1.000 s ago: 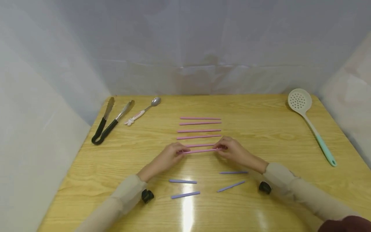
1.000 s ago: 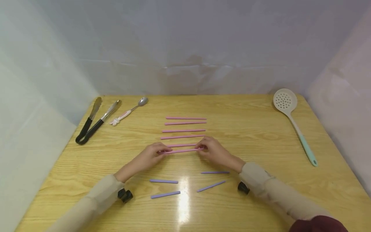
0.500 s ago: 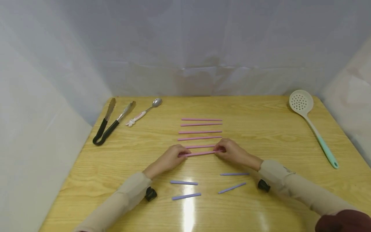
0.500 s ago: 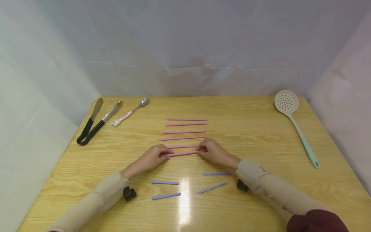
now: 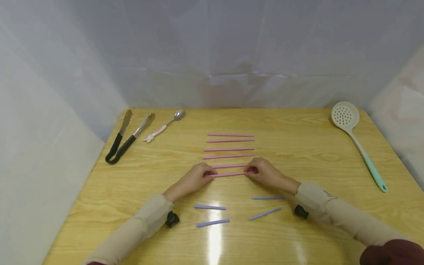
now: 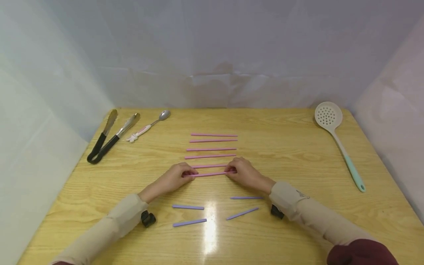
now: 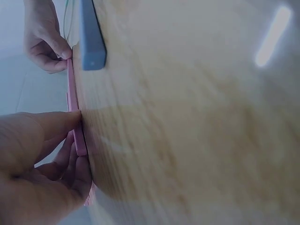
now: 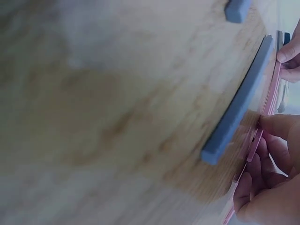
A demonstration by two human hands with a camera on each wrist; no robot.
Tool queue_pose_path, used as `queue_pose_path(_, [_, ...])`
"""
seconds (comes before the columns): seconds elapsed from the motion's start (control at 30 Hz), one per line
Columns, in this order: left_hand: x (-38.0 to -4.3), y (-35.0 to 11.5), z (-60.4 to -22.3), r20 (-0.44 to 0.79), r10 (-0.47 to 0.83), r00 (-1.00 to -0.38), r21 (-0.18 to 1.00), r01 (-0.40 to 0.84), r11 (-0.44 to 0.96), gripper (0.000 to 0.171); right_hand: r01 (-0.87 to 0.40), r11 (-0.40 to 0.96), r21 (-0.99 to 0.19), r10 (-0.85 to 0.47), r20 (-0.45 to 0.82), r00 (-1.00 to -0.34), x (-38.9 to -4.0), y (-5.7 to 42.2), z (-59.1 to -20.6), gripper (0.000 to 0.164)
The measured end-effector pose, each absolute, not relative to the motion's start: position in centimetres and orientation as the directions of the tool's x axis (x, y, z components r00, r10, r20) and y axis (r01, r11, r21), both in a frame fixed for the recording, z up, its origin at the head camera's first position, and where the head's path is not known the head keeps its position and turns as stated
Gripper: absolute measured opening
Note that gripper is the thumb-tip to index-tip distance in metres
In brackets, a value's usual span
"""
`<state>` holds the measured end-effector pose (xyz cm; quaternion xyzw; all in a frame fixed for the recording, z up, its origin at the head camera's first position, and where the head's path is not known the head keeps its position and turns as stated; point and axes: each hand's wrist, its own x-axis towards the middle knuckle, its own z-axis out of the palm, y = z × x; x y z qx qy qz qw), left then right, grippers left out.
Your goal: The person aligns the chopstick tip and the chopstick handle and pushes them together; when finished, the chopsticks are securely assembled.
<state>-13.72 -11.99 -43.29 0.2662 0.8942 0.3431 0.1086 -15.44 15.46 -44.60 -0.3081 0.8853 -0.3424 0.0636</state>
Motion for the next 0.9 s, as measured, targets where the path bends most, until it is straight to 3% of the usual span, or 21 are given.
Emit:
queue_pose_path(0.53, [-13.7, -12.3, -43.1, 0.016, 0.558, -0.83, 0.672, 0.422, 0.609, 0.015, -0.522, 0.607, -0.599, -0.577, 0.12, -0.808, -15.0, 15.2, -43.8, 0.006])
queue_pose_path(0.9, [-11.9, -13.6, -42.0, 0.011, 0.579, -0.815, 0.726, 0.405, 0.556, 0.022, -0.52, 0.566, -0.64, -0.556, 0.17, -0.813, -13.2, 16.8, -42.9, 0.01])
